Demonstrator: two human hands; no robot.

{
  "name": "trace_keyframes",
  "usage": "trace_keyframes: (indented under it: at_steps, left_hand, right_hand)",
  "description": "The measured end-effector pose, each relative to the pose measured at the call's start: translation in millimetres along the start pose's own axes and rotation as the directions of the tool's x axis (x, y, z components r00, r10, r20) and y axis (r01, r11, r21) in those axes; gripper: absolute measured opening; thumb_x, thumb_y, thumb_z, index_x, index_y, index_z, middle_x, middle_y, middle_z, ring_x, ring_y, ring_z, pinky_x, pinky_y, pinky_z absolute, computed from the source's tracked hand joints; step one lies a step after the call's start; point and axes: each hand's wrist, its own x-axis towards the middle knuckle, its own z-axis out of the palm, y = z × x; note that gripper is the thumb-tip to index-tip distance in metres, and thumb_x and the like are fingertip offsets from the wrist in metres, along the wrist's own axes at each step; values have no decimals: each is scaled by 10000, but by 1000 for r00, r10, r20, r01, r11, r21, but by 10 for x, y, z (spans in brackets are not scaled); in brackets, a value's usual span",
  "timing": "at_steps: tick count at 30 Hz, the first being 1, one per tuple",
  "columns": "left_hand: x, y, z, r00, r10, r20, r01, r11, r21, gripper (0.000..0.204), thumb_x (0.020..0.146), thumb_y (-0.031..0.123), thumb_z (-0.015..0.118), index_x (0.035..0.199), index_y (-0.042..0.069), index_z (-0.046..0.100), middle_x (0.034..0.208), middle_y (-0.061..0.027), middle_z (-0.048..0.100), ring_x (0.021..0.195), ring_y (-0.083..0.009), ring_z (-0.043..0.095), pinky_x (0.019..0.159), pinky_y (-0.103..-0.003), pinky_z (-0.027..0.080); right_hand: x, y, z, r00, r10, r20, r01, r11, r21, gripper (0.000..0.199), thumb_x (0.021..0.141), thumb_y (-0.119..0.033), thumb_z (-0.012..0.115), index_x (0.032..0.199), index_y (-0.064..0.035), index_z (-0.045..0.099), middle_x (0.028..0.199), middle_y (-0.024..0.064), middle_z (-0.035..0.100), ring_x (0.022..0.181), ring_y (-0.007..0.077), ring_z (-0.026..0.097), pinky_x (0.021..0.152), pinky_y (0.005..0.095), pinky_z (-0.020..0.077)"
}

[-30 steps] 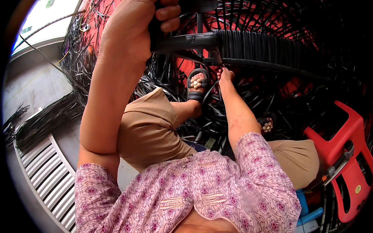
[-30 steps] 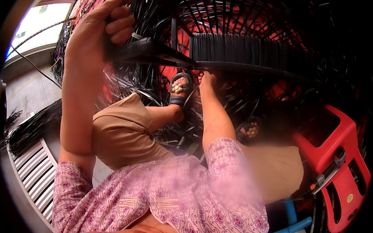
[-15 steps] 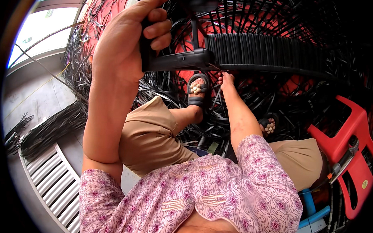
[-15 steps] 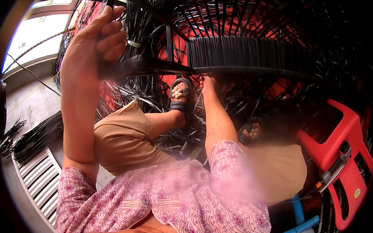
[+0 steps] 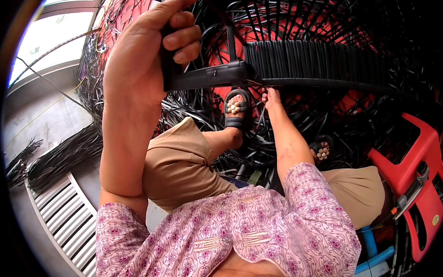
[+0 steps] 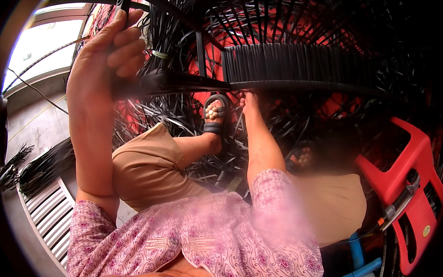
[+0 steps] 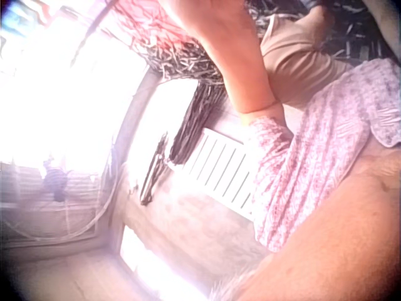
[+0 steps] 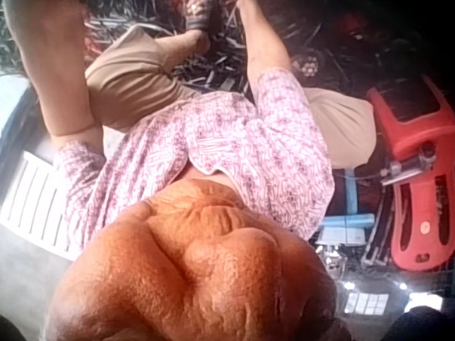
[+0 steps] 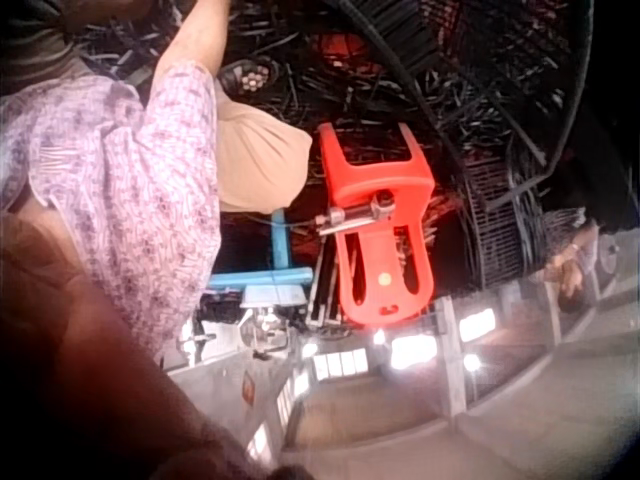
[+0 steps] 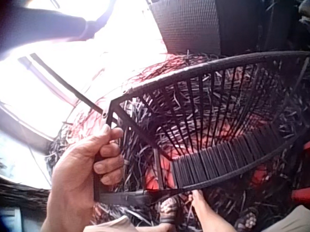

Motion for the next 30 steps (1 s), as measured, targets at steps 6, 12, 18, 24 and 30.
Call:
trace_keyframes:
  at_steps: [6, 12, 18, 24, 30]
  left_hand:
    - [100, 25, -93, 993, -45, 105, 53, 996, -73, 294, 1021, 198, 493, 1199, -29, 546, 732, 11, 444, 544, -76, 379, 455, -240, 310]
    - [90, 68, -169, 986, -59, 154, 72, 994, -79, 301, 1029, 191, 470, 1214, -35, 544, 735, 5, 442, 552, -82, 385, 460, -247, 315]
    - [97, 90, -185, 976, -62, 208, 75, 996, -57, 315, 1040, 192, 443, 1227, -45, 537, 753, 4, 436, 564, -81, 384, 469, -246, 323]
    - [99, 84, -188, 976, -71, 207, 84, 995, -53, 327, 1042, 192, 437, 1244, -52, 519, 761, 4, 435, 569, -79, 377, 471, -246, 314]
    - [135, 81, -195, 979, -71, 190, 81, 996, -45, 330, 1043, 193, 435, 1247, -53, 517, 759, 3, 434, 568, -83, 374, 474, -250, 306]
  right_hand:
    - [100, 39, -56, 1000, 4, -20, -3, 999, 40, 81, 887, -149, 605, 820, -144, 560, 650, 3, 578, 436, 74, 430, 375, 236, 304]
    - [42, 59, -26, 1000, 7, -19, -6, 1000, 28, 87, 888, -152, 604, 816, -139, 556, 653, 5, 582, 438, 75, 436, 374, 237, 305]
    - [31, 59, -25, 1000, 6, -24, -5, 999, 37, 93, 879, -156, 623, 812, -131, 564, 661, 12, 590, 440, 78, 439, 377, 239, 307]
    - [47, 81, -51, 1000, -4, -3, 4, 999, 43, 66, 865, -147, 641, 827, -124, 593, 667, 13, 593, 446, 79, 446, 383, 234, 310]
    - [87, 92, -68, 1000, 7, -21, -5, 997, 72, 52, 869, -141, 638, 842, -116, 601, 671, 13, 594, 448, 81, 443, 387, 239, 313]
